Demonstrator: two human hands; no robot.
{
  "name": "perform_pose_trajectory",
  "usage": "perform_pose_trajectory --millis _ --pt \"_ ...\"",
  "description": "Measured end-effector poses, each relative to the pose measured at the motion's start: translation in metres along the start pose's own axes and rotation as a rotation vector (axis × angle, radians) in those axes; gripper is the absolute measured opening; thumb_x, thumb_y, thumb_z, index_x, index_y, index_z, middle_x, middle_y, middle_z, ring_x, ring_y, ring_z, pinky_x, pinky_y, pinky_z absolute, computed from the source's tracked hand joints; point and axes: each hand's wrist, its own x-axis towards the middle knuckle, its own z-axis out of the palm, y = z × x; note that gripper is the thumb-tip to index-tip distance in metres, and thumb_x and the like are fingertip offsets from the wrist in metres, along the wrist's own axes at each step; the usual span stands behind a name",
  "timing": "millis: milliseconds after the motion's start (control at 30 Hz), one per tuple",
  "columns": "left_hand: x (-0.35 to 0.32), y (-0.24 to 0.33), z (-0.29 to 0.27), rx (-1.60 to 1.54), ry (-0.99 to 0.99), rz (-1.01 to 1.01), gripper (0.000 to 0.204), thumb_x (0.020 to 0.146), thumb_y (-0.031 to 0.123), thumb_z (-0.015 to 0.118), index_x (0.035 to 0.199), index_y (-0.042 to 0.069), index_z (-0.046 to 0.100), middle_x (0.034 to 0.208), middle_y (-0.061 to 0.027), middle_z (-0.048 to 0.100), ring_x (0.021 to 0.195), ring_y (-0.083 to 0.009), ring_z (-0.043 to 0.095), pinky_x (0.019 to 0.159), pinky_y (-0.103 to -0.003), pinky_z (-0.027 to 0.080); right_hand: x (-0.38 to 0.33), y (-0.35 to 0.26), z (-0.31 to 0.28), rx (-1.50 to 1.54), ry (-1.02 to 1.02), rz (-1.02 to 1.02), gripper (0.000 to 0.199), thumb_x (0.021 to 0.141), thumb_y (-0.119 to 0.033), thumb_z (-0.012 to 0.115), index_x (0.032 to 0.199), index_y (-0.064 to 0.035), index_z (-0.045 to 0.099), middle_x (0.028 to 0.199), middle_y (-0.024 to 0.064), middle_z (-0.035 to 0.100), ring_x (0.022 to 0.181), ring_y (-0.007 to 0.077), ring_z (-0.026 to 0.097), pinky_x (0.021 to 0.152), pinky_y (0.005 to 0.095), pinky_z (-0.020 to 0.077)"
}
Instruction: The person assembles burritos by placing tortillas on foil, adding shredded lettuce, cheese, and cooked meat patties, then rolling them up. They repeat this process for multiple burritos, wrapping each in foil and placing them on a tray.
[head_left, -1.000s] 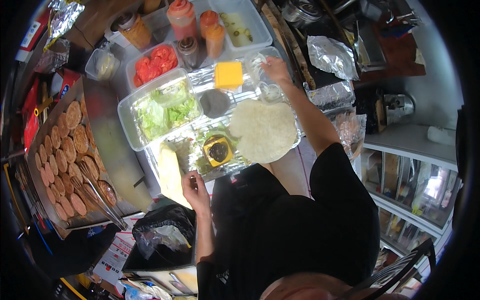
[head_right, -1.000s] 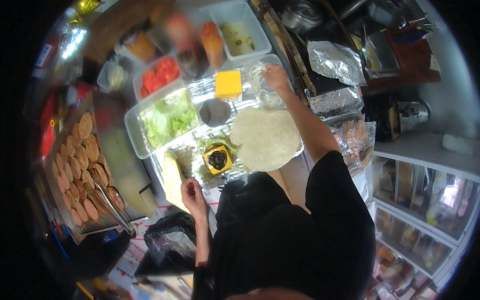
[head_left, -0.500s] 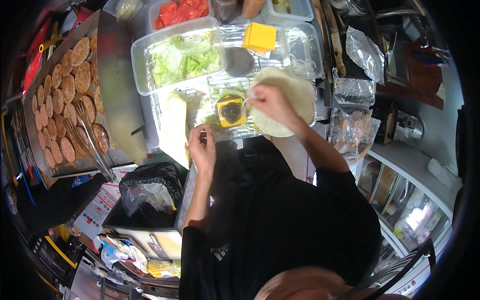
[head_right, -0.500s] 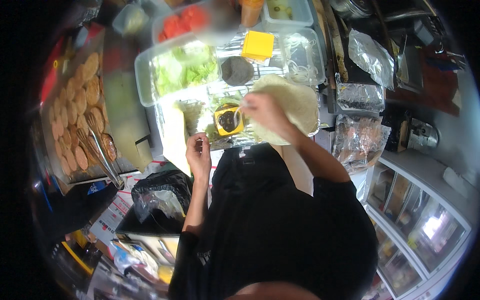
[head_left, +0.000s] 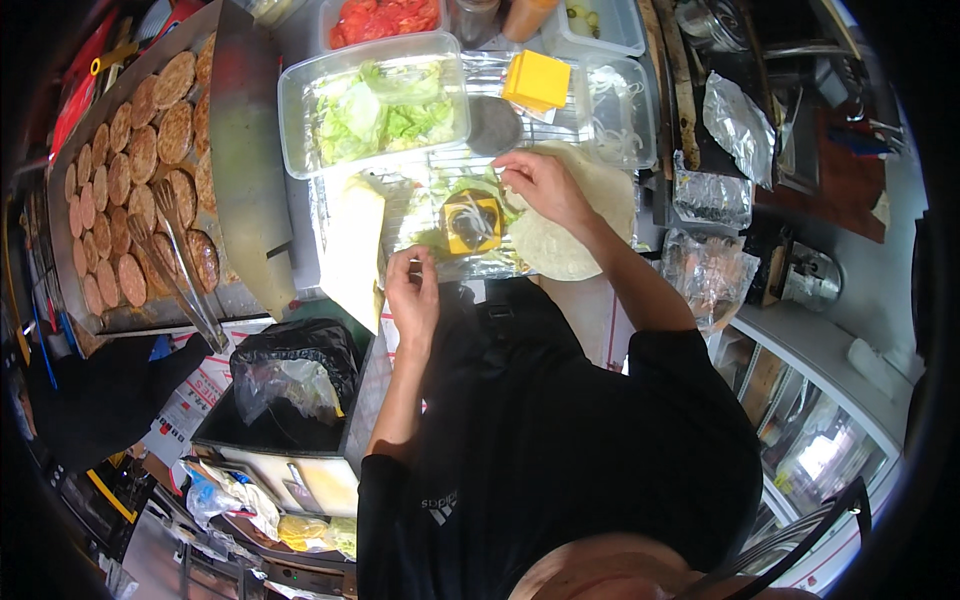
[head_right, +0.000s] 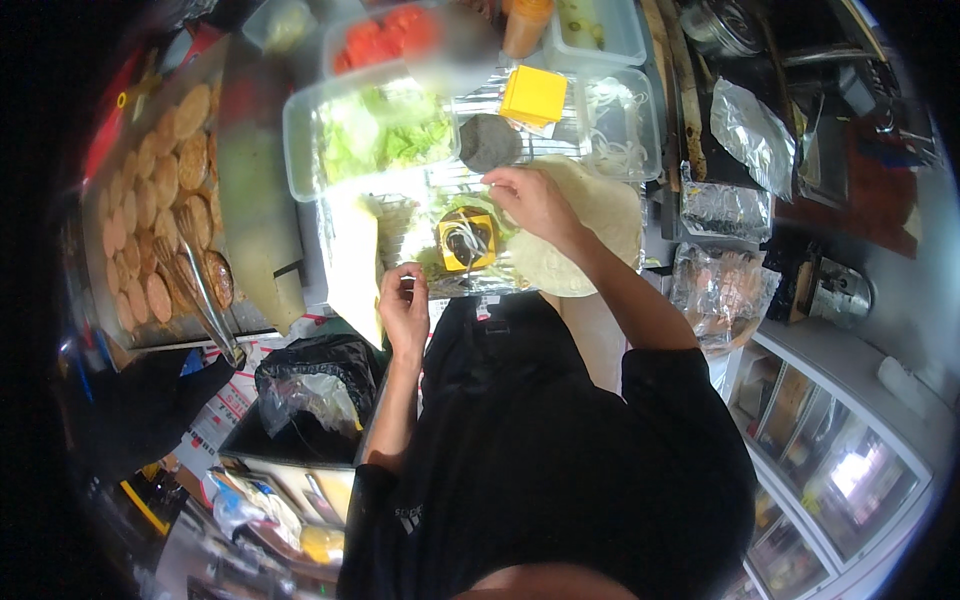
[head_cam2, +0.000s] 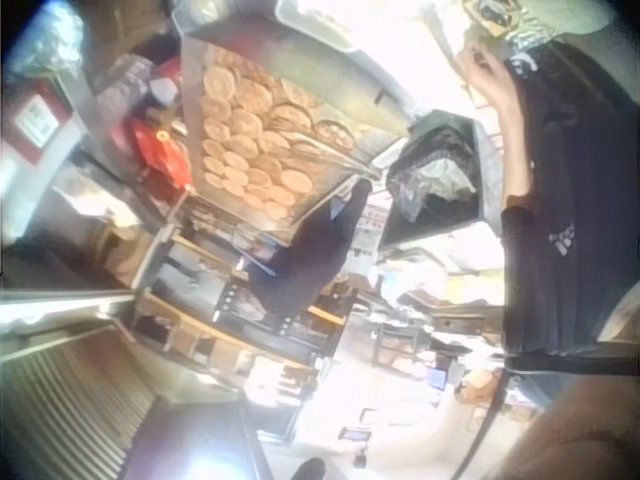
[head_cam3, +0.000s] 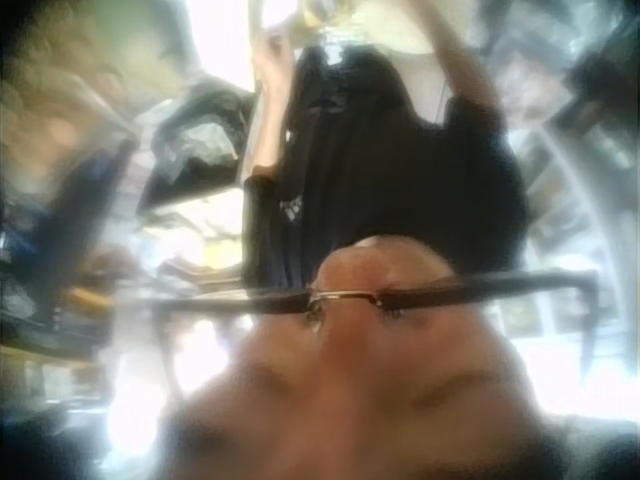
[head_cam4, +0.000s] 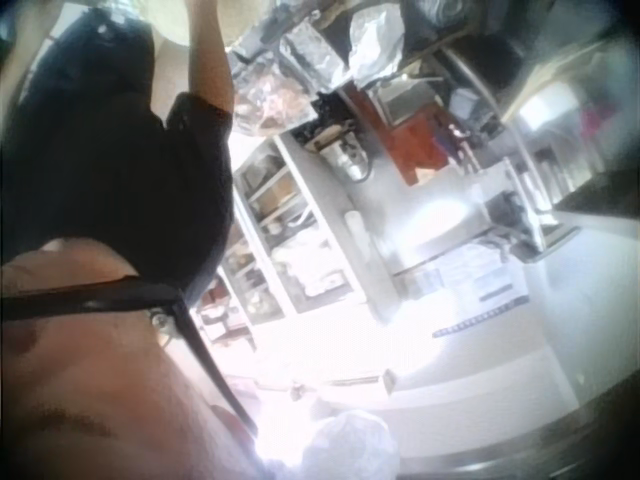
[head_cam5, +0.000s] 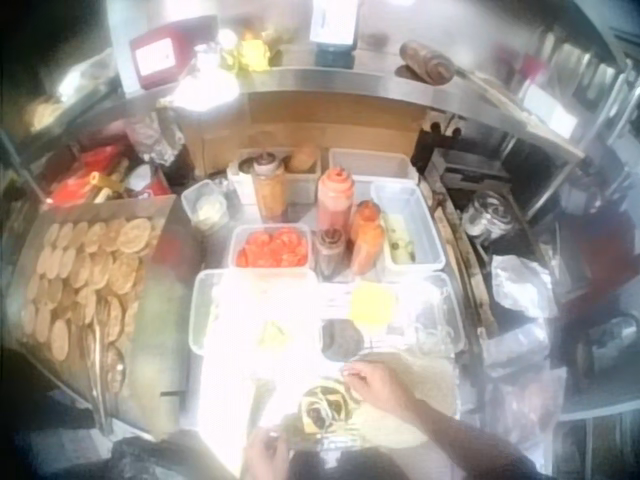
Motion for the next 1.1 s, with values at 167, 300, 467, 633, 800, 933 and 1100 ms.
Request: perform_pose_trajectory --millis 167,300,467,633,800,933,1100 --pt "0.003 0.001 -0.002 0.015 0.01 -0.024 0.007 0.088 0.004 0.061 0.095 0.002 0.063 0.088 -0.0067 0.058 0.068 -0.0137 0.056 0.057 -0.025 0.045 -0.024 -0.037 0.015 -0.134 -0.094 -0.178 0.022 0.089 -0.007 0.057 0.11 -0.0026 0.063 0.094 0.0164 0.068 0.082 0.0269 0.067 0.072 0.0321 0.0523" --pt "0.003 0.002 -0.001 0.024 0.008 -0.027 0.008 0.088 0.003 0.061 0.095 0.002 0.063 0.088 -0.0068 0.059 0.069 -0.0138 0.057 0.057 -0.025 0.045 -0.038 -0.036 0.032 -0.192 -0.171 -0.16 0.022 0.088 -0.01 0.058 0.109 -0.007 0.065 0.096 0.0137 0.069 0.083 0.0316 0.066 0.071 0.0385 0.052" --pt "0.005 0.006 0.0 0.042 -0.01 -0.018 0.008 0.088 0.002 0.061 0.096 0.002 0.063 0.089 -0.0067 0.058 0.069 -0.0137 0.057 0.057 -0.025 0.045 -0.027 -0.034 0.029 -0.102 0.005 -0.131 0.026 0.084 -0.002 0.058 0.108 -0.0058 0.065 0.094 0.012 0.068 0.079 0.0298 0.065 0.072 0.0372 0.0527" --pt "0.006 0.011 -0.001 0.056 -0.014 -0.046 0.009 0.087 0.002 0.061 0.096 0.002 0.062 0.089 -0.0066 0.058 0.07 -0.0136 0.057 0.056 -0.024 0.044 0.028 0.008 0.008 -0.732 0.264 -0.525 0.03 0.079 0.0 0.059 0.109 -0.0025 0.063 0.107 0.0099 0.064 0.092 0.0258 0.062 0.087 0.0372 0.0473" --pt "0.009 0.016 0.0 0.033 -0.021 -0.017 0.008 0.087 0.002 0.061 0.096 0.001 0.062 0.089 -0.0066 0.058 0.07 -0.0137 0.056 0.057 -0.025 0.045 0.055 0.027 -0.001 -0.785 0.157 -0.532 0.029 0.078 -0.003 0.057 0.107 -0.0021 0.062 0.105 0.0106 0.064 0.101 0.027 0.059 0.092 0.0388 0.0432" --pt "0.015 0.01 0.001 0.014 -0.013 -0.016 0.01 0.091 0.005 0.061 0.1 0.001 0.061 0.077 -0.001 0.056 0.064 -0.006 0.052 0.056 -0.019 0.039 0.038 0.008 -0.006 -0.649 0.308 -0.428 0.02 0.082 -0.006 0.059 0.102 -0.004 0.063 0.102 0.0097 0.064 0.096 0.0257 0.06 0.086 0.0352 0.046" --pt "0.016 0.028 0.017 -0.325 -0.113 -0.088 0.023 0.091 0.004 0.062 0.113 0.003 0.056 0.096 -0.0013 0.056 0.076 -0.0062 0.055 0.065 -0.02 0.044 -0.024 -0.012 -0.005 0.225 0.225 0.003 0.017 0.091 -0.009 0.057 0.106 -0.0034 0.06 0.098 0.006 0.063 0.091 0.0134 0.058 0.08 0.0263 0.0455"
